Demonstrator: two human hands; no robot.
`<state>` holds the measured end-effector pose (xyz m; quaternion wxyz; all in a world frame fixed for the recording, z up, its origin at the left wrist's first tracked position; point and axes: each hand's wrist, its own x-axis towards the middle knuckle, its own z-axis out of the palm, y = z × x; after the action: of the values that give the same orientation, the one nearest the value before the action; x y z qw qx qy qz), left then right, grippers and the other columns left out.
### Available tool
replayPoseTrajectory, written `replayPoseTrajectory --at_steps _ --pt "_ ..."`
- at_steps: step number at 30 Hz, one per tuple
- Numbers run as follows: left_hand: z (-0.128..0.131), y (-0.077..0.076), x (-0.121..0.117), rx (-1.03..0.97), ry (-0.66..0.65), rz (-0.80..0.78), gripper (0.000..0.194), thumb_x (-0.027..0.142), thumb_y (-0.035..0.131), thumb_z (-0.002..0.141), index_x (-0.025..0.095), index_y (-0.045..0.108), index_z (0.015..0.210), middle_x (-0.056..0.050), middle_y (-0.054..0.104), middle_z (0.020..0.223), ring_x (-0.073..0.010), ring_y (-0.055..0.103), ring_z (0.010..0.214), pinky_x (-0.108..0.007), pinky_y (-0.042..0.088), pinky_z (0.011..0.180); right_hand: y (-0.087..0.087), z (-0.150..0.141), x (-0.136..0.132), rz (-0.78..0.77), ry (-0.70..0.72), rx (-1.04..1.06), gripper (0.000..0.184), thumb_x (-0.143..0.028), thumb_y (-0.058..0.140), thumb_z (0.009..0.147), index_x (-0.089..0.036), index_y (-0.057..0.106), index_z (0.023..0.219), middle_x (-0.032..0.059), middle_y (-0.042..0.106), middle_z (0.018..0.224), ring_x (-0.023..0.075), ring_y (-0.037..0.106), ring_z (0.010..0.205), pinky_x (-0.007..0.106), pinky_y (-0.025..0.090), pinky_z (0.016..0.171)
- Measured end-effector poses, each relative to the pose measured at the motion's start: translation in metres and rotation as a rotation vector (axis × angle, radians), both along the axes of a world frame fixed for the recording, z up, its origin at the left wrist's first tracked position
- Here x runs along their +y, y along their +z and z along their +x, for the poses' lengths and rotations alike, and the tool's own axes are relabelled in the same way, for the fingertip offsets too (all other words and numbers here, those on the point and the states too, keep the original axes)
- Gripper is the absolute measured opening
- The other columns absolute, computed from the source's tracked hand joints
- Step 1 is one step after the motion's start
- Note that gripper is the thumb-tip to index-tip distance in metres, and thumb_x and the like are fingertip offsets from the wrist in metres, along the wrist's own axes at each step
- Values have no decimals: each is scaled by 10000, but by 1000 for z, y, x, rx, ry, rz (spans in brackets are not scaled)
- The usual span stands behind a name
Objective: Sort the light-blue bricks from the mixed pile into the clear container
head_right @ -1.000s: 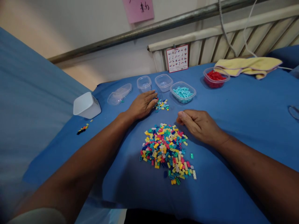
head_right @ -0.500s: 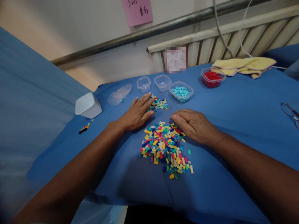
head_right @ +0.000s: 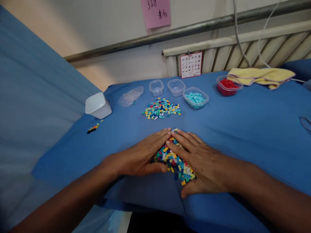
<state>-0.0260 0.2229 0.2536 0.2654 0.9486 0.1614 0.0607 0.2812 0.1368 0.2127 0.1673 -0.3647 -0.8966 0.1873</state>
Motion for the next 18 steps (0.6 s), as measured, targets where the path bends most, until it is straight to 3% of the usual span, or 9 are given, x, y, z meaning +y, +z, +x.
replayPoseTrajectory --at_steps 3,6,12,18 --pt "-4 -11 -12 18 53 77 1181 802 625 1057 110 45 1819 -229 72 1860 -315 63 1755 -544 184 1434 -7 -15 1 118 -28 9 1238 -716 806 961 -331 49 1862 186 114 1921 466 180 1754 756 294 1355" --pt "-4 -16 -13 24 109 82 1090 798 544 1096 88 116 1805 -239 99 1855 -310 75 1756 -541 199 1433 -9 -27 11 169 -46 46 1077 -602 753 1039 -323 113 1860 191 217 1902 438 253 1742 730 344 1344" --pt "-12 -10 4 26 215 35 949 765 423 1150 70 257 1775 -237 205 1839 -303 208 1737 -535 224 1424 -2 -51 42 194 -41 77 829 -561 600 1129 -223 289 1819 244 399 1821 400 414 1682 709 421 1305" --pt "-18 -1 -11 71 206 32 914 720 384 1176 73 215 1798 -205 167 1854 -292 178 1745 -519 214 1428 5 -50 39 155 -103 -23 853 -656 588 1115 -166 392 1786 261 377 1823 440 350 1706 753 305 1352"
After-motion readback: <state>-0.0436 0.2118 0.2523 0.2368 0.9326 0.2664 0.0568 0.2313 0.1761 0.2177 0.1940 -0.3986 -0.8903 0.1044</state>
